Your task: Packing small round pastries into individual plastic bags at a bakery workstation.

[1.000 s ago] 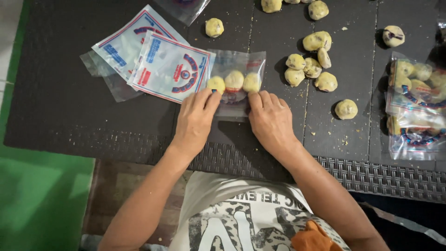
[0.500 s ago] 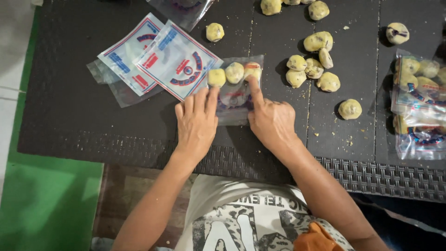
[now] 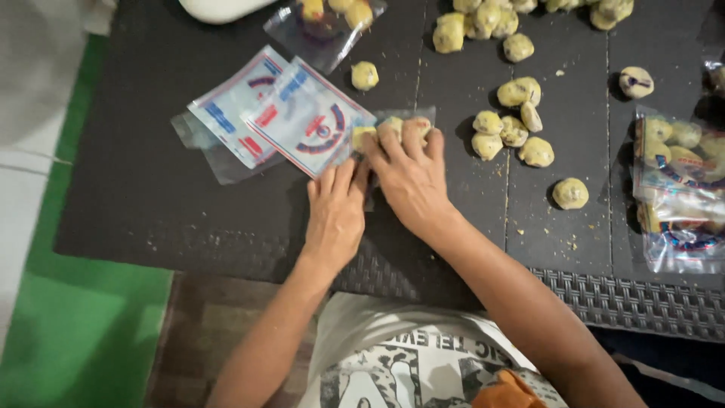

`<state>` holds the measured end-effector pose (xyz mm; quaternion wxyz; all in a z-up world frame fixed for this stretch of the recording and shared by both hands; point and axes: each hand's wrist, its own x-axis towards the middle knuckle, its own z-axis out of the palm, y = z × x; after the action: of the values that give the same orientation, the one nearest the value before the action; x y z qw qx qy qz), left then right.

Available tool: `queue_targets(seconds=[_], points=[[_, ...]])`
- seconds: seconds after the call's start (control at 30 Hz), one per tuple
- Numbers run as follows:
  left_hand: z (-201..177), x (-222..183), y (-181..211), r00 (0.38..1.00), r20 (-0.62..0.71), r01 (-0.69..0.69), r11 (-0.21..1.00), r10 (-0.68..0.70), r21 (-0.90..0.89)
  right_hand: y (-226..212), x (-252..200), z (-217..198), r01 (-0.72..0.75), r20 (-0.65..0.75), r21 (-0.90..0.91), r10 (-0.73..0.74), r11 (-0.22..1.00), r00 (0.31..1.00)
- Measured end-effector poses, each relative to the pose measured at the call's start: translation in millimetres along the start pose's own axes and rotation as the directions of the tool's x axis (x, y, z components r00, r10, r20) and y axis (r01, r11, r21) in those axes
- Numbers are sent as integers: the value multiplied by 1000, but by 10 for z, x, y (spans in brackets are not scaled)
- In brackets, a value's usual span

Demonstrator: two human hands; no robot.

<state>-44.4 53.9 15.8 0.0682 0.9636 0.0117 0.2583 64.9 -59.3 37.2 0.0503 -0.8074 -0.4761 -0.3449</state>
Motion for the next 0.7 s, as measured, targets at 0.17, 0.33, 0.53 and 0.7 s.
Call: queue_targets(seconds=[0.17, 0.33, 0.53, 0.7], points=[[107, -15, -56, 997, -68, -39, 991, 31, -131, 61, 34, 453, -14, -47, 142, 20, 990, 999], [52, 9, 34, 986, -145, -92, 995, 86, -34, 47, 90, 422, -60, -96, 152, 76, 986, 993], [-53, 198, 135, 979, -192, -34, 979, 73, 199, 403, -211, -233, 68, -43, 216, -60, 974, 997], [152, 165, 144, 946, -9, -323, 944, 323, -68, 1120, -492, -197, -280, 160, 269, 244, 922, 956]])
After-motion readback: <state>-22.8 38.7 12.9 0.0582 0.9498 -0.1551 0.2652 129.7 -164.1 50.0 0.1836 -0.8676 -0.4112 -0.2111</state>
